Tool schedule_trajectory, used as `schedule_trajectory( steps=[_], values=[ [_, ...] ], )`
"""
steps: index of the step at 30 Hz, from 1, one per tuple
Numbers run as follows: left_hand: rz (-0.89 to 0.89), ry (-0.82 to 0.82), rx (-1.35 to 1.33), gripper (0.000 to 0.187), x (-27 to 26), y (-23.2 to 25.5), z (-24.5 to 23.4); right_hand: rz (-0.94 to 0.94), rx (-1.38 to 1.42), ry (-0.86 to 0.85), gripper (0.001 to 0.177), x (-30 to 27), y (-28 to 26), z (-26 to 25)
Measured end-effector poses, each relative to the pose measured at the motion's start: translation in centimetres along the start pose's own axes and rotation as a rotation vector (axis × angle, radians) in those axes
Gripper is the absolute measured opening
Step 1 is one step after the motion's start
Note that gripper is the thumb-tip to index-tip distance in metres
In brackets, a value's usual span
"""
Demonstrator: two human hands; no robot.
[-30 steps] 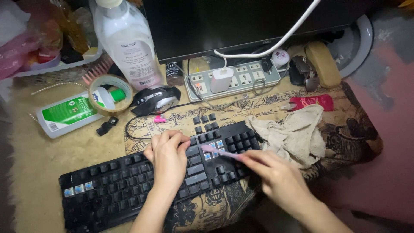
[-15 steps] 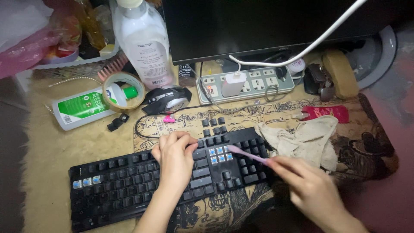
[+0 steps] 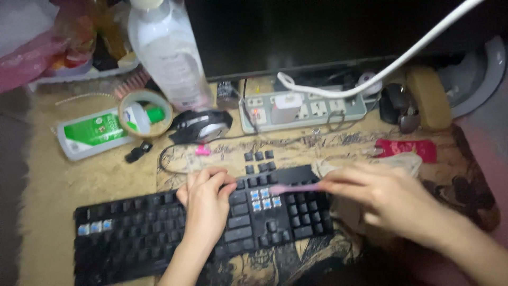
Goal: Cleaning a mechanical keyboard by removing keycaps and scrubbing with a toothbrush and cloth.
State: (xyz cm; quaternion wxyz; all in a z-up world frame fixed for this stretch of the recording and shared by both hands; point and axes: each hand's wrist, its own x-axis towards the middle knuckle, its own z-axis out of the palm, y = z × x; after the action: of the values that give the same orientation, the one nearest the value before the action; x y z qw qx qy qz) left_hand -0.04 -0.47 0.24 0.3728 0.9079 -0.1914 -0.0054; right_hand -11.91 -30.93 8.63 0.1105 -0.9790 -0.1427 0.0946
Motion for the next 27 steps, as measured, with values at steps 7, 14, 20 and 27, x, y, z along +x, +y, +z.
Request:
schedule_trajectory(
  steps=[7, 14, 20, 27],
  values=[
    [-0.029, -0.009, 0.007, 0.007, 0.1, -0.1, 0.0, -0.104, 0.006, 0.029, 0.086, 1.4, 0.2, 3.0],
    [-0.041, -0.001, -0.007, 0.006, 0.3, 0.3, 0.1, -0.048, 0.056, 0.085, 0.075, -0.7, -0.4, 2.2],
    [-0.048, -0.011, -0.007, 0.006, 0.4, 0.3, 0.0, -0.196, 0.031, 0.085, 0.08, 0.4, 1.1, 3.1],
    [-0.052, -0.002, -0.007, 0.007, 0.0, 0.0, 0.3, -0.306, 0.08, 0.133, 0.078, 0.8, -1.9, 1.9]
  ],
)
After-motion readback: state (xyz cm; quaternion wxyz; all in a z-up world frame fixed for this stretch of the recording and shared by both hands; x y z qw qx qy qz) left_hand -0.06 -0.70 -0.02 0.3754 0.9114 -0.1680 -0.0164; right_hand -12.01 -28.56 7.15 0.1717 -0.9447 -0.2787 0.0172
